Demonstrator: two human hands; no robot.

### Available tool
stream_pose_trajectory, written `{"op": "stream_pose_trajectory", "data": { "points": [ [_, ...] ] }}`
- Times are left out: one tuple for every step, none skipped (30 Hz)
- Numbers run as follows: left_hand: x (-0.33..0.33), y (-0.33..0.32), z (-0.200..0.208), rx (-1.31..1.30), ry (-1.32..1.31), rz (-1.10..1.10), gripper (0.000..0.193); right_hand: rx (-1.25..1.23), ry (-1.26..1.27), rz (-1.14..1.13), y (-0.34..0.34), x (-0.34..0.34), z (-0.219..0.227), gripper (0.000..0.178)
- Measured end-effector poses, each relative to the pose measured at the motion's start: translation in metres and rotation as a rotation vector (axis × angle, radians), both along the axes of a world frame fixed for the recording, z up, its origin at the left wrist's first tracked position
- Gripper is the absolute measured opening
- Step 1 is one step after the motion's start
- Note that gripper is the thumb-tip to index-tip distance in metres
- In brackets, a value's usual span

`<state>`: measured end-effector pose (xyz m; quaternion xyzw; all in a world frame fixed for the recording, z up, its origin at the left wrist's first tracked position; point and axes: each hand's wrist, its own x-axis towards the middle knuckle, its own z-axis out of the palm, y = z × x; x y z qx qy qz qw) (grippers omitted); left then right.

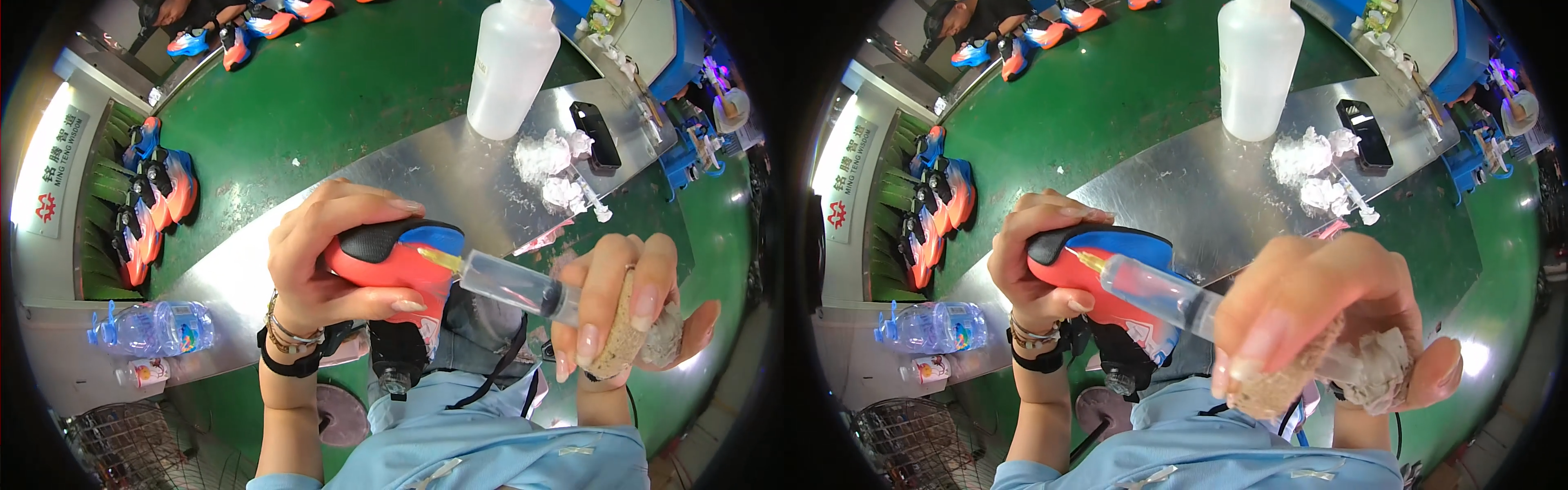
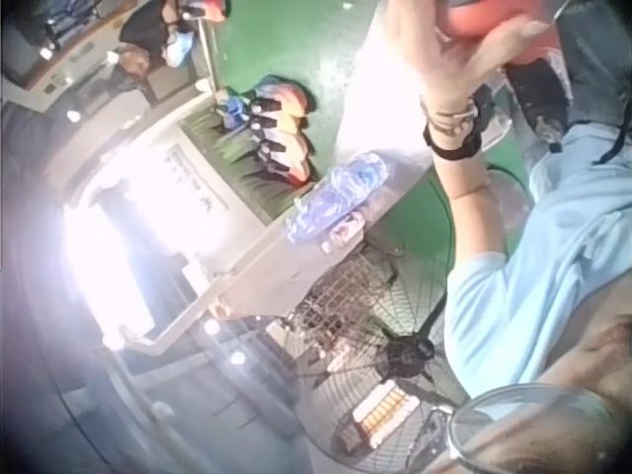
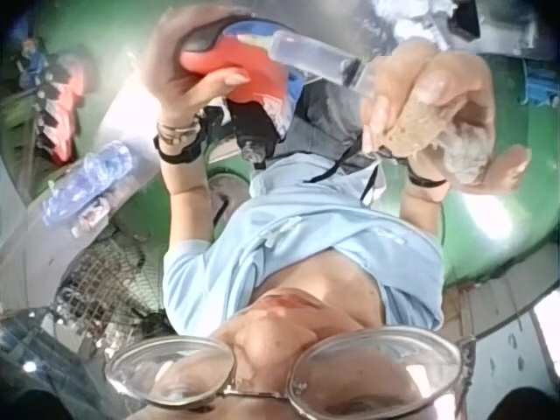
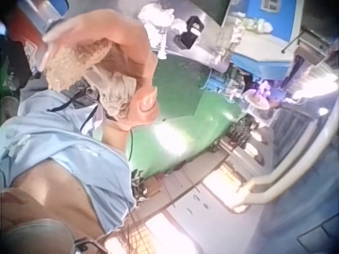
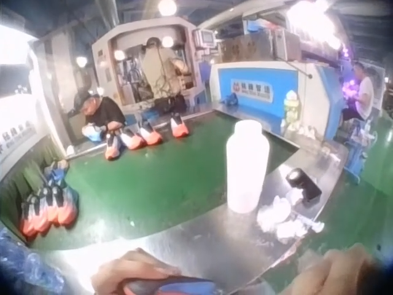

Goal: Injecting liquid using a syringe into the soles or sides of athletic shoes on a production line.

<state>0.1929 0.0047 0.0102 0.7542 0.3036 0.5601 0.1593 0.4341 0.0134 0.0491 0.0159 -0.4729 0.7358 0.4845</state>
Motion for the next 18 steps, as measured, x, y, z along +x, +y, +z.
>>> {"op": "stream_pose_trajectory", "data": {
  "points": [
    [-0.001,0.0,0.0,0.021,0.029,-0.012,0.057,-0.011,-0.005,0.0,0.002,0.0,0.0,0.04],
    [-0.002,0.001,-0.001,0.011,0.024,-0.012,0.057,-0.016,-0.004,0.036,0.005,0.0,-0.001,0.039],
    [-0.002,0.003,-0.001,0.014,0.007,-0.025,0.057,-0.018,-0.003,0.068,0.008,0.001,-0.002,0.037],
    [-0.001,0.005,-0.002,0.017,-0.009,-0.038,0.057,-0.025,-0.007,0.065,0.013,0.001,-0.004,0.037],
    [-0.002,0.008,-0.002,0.009,-0.013,-0.04,0.057,0.053,0.026,0.09,0.017,0.001,-0.008,0.036],
    [-0.003,0.01,-0.002,0.013,-0.017,-0.039,0.057,0.132,0.062,0.115,0.02,0.0,-0.01,0.035],
    [-0.004,0.013,-0.003,0.016,-0.021,-0.037,0.058,0.124,0.062,0.115,0.021,0.0,-0.01,0.035],
    [-0.007,0.014,-0.005,0.008,-0.02,-0.037,0.058,0.113,0.01,0.09,0.022,0.0,-0.008,0.034],
    [-0.012,0.016,-0.006,-0.004,-0.026,-0.024,0.058,0.103,-0.041,0.064,0.022,0.0,-0.008,0.033],
    [-0.016,0.017,-0.008,-0.016,-0.031,-0.011,0.059,0.094,-0.039,0.064,0.023,-0.001,-0.012,0.033],
    [-0.02,0.016,-0.013,-0.046,-0.054,0.002,0.062,0.074,-0.052,0.032,0.022,-0.003,-0.017,0.033],
    [-0.022,0.016,-0.016,-0.056,-0.052,-0.001,0.062,0.053,-0.066,-0.004,0.022,-0.003,-0.023,0.034],
    [-0.023,0.016,-0.018,-0.093,-0.107,0.043,0.064,0.042,-0.064,-0.006,0.021,-0.006,-0.028,0.034],
    [-0.023,0.016,-0.02,-0.13,-0.162,0.088,0.065,0.043,-0.038,-0.036,0.021,-0.009,-0.034,0.034],
    [-0.023,0.014,-0.02,-0.186,-0.18,0.166,0.07,0.047,-0.012,-0.068,0.02,-0.012,-0.038,0.035],
    [-0.024,0.014,-0.022,-0.196,-0.175,0.164,0.07,0.037,-0.01,-0.071,0.02,-0.015,-0.041,0.035],
    [-0.025,0.014,-0.023,-0.211,-0.199,0.216,0.072,0.035,-0.027,-0.083,0.019,-0.017,-0.044,0.035],
    [-0.028,0.013,-0.025,-0.228,-0.221,0.274,0.074,0.032,-0.044,-0.09,0.019,-0.02,-0.048,0.035]
  ]
}}
